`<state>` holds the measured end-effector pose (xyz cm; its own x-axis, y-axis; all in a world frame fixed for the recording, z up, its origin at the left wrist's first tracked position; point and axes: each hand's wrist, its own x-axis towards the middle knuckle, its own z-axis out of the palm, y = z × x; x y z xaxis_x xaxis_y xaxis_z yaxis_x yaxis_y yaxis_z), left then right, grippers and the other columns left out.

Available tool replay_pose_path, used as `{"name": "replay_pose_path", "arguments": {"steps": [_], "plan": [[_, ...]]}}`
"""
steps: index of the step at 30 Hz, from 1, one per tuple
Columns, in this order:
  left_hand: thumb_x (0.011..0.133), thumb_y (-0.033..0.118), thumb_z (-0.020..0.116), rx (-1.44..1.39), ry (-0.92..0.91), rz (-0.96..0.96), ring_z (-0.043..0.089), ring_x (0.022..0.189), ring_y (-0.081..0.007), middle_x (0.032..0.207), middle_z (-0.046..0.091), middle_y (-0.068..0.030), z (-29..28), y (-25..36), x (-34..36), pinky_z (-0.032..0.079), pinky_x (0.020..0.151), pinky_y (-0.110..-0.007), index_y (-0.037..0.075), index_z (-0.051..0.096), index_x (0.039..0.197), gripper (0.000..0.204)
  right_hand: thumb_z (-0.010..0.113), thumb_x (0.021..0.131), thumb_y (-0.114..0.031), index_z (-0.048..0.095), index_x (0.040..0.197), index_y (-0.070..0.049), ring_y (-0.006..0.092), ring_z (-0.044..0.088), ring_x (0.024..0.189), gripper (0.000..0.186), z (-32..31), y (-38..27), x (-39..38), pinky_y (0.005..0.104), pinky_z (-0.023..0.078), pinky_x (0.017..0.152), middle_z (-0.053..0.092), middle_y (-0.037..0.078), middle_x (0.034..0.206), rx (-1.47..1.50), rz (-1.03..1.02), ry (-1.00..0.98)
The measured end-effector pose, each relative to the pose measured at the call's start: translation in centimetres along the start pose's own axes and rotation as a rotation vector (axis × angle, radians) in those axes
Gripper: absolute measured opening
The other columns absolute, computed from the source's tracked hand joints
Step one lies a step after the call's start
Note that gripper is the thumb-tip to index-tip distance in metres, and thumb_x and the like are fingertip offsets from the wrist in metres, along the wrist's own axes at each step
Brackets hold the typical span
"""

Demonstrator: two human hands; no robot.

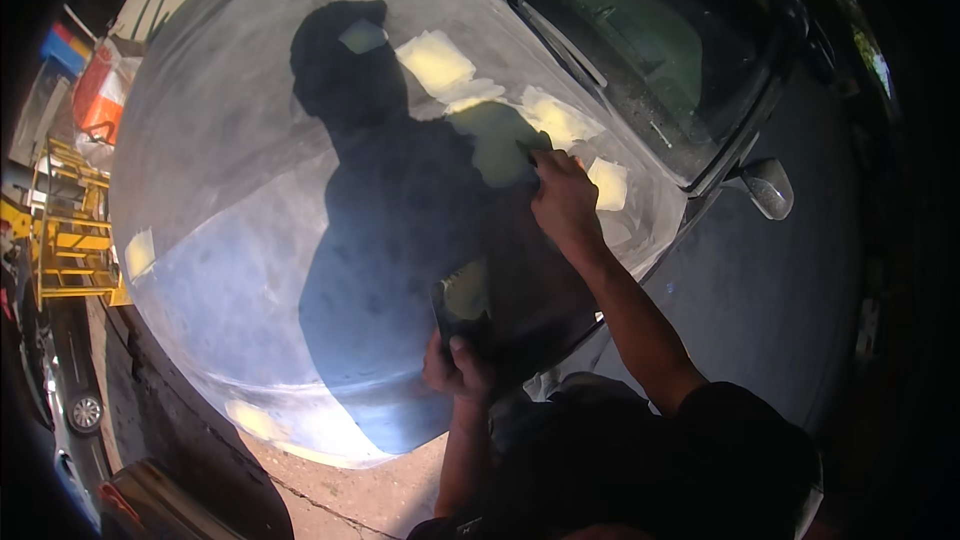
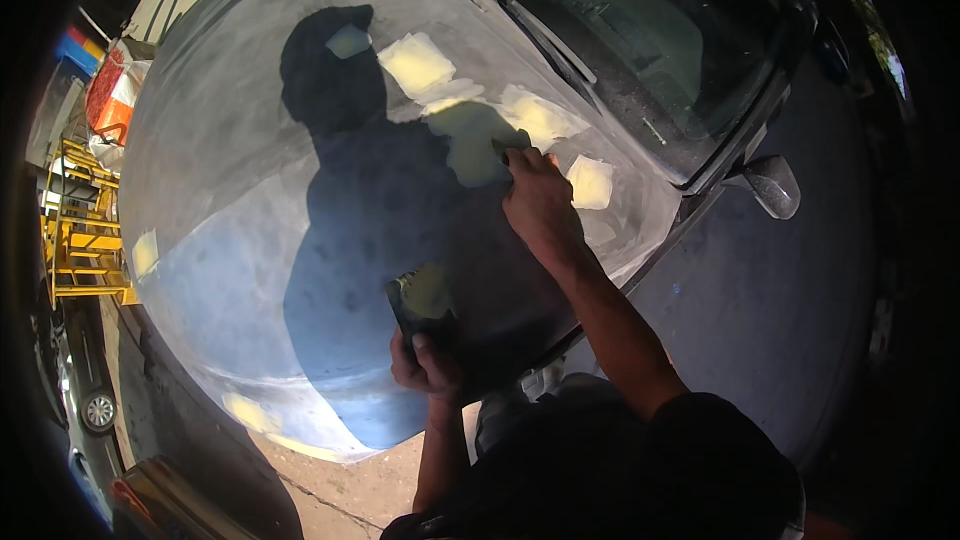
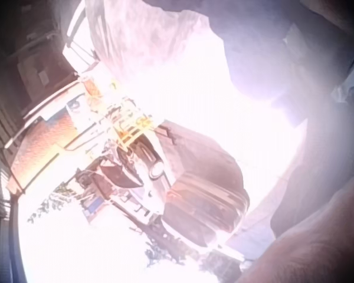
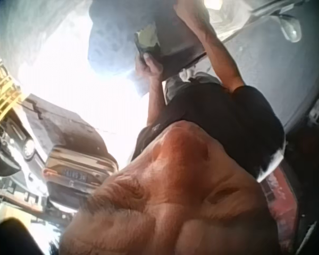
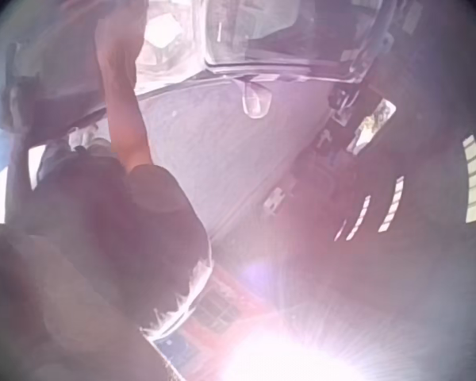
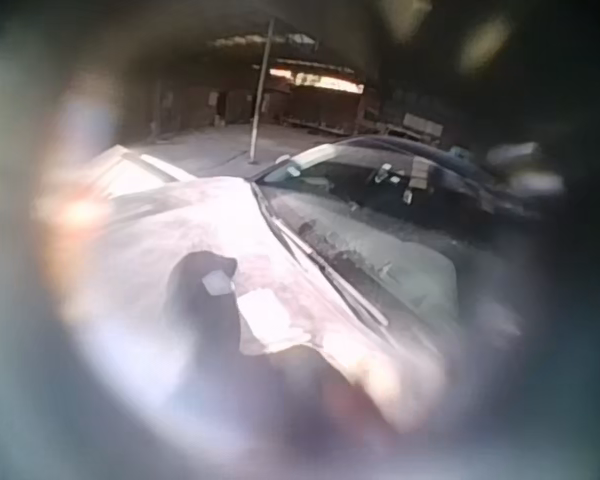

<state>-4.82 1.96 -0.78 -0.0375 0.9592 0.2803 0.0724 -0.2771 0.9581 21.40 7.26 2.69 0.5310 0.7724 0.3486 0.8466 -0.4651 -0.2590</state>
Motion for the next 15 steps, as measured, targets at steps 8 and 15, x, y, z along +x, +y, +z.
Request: {"name": "replay_pose_path", "arguments": {"steps": [8,15], "plan": [[0.105,0.028,0.054,-0.058,0.047,-0.052,0.065,0.079,-0.0185,0.09,0.073,-0.0122,0.9,1.3,0.7,0.053,0.07,-0.031,-0.008,0.067,0.115,0.04,0.065,0.079,0.005,0.07,0.124,-0.009,0.0331,0.063,0.108,0.047,-4.2,-3.6,-4.5,0.0441,0.054,0.091,0.066,0.011,0.111,0.103,-0.187,-0.328],[0.107,0.032,0.056,-0.009,0.024,-0.038,0.07,0.08,-0.0205,0.093,0.077,-0.0148,0.6,1.1,0.8,0.056,0.073,-0.032,-0.009,0.068,0.119,0.044,0.06,0.082,0.006,0.07,0.125,-0.01,0.0348,0.067,0.104,0.046,-3.4,1.9,1.1,0.0478,0.057,0.081,0.067,0.011,0.108,0.118,-0.108,-0.009]]}}
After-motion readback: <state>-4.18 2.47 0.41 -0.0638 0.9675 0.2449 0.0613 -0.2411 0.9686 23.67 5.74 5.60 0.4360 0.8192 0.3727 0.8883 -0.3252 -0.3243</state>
